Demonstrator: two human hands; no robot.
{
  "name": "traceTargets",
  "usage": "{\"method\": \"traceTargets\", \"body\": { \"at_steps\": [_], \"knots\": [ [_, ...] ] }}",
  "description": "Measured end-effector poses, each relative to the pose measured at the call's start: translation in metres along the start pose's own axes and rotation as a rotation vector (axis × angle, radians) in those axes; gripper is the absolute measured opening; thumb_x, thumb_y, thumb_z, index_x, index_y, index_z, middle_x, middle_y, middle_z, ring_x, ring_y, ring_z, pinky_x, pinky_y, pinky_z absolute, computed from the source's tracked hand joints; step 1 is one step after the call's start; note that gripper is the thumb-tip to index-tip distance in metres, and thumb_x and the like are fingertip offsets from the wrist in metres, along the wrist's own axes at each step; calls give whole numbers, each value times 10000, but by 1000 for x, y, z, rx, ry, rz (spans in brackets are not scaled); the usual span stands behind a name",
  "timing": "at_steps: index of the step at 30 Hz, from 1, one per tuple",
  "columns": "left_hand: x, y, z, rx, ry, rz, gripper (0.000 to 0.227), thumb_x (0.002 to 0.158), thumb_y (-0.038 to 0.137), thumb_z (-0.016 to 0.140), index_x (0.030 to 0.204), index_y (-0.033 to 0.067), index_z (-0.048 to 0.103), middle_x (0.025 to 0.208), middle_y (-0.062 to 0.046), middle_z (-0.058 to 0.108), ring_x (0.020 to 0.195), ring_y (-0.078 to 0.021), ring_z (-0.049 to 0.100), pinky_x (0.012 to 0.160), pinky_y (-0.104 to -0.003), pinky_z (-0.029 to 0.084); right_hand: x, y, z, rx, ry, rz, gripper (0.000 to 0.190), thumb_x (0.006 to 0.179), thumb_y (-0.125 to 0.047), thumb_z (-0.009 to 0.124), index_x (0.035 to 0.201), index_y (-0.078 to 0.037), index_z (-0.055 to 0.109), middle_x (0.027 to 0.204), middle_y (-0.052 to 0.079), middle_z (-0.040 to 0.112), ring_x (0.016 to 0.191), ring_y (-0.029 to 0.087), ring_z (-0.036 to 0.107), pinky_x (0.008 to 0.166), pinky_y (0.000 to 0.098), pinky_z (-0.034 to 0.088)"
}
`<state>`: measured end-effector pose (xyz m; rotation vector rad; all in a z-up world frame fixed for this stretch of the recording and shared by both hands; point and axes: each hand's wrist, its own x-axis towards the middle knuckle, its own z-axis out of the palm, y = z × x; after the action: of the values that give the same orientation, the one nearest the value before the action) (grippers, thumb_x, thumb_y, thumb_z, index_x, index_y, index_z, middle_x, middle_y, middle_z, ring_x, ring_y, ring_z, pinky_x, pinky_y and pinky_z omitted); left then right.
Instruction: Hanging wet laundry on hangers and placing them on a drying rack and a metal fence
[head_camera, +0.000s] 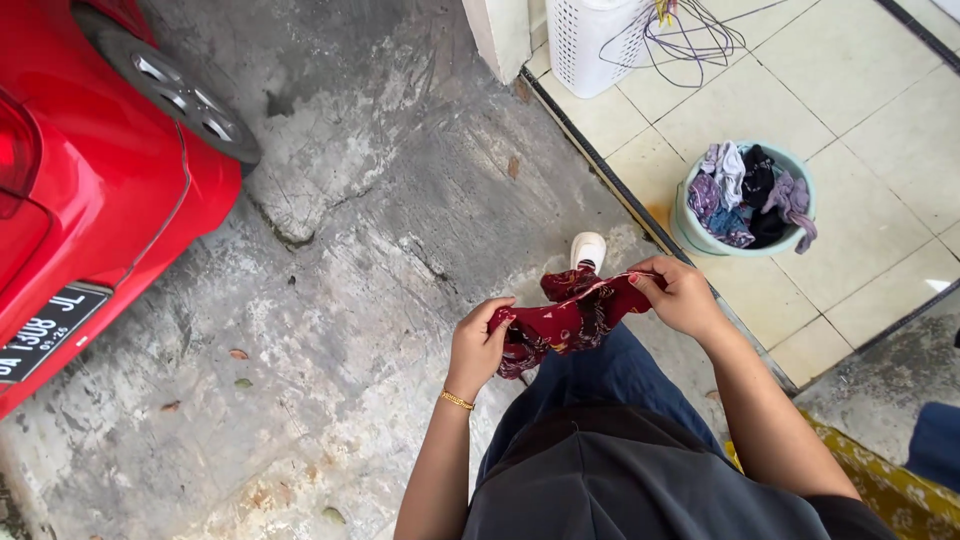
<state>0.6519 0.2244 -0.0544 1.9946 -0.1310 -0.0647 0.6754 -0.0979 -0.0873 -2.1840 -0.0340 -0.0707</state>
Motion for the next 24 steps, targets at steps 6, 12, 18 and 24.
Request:
{"method": "traceTargets", "body": {
  "at_steps": [6,12,18,24],
  "knots": [
    [170,4,3,-62,69,67,228,971,35,678,1182,78,755,1016,-167,767,1006,-341,734,878,-446,575,167,45,-2,146,-169,20,172,901,-172,789,1060,-104,788,808,141,744,781,265,717,782,359,562],
    [329,38,-8,-33,8,34,276,977,23,661,1235,85,739,1054,-156,768,1024,-338,734,883,-451,583,319,82,-14,306,-128,281,169,991,-180,718,1107,-70,774,821,122,757,781,180,670,794,341,548],
    [427,40,-27,-99,46,135,273,978,-6,626,1218,62,736,1027,-173,750,974,-330,734,868,-451,571,431,122,-2,451,-30,441,161,1039,-169,689,1128,-42,732,881,144,734,810,213,686,768,323,553],
    [539,-1,-35,-147,0,88,246,994,7,606,1201,35,736,1045,-165,746,999,-269,720,911,-437,554,531,162,34,573,46,612,180,1025,-155,671,1132,-15,704,910,140,727,824,211,717,740,308,594]
  ]
}}
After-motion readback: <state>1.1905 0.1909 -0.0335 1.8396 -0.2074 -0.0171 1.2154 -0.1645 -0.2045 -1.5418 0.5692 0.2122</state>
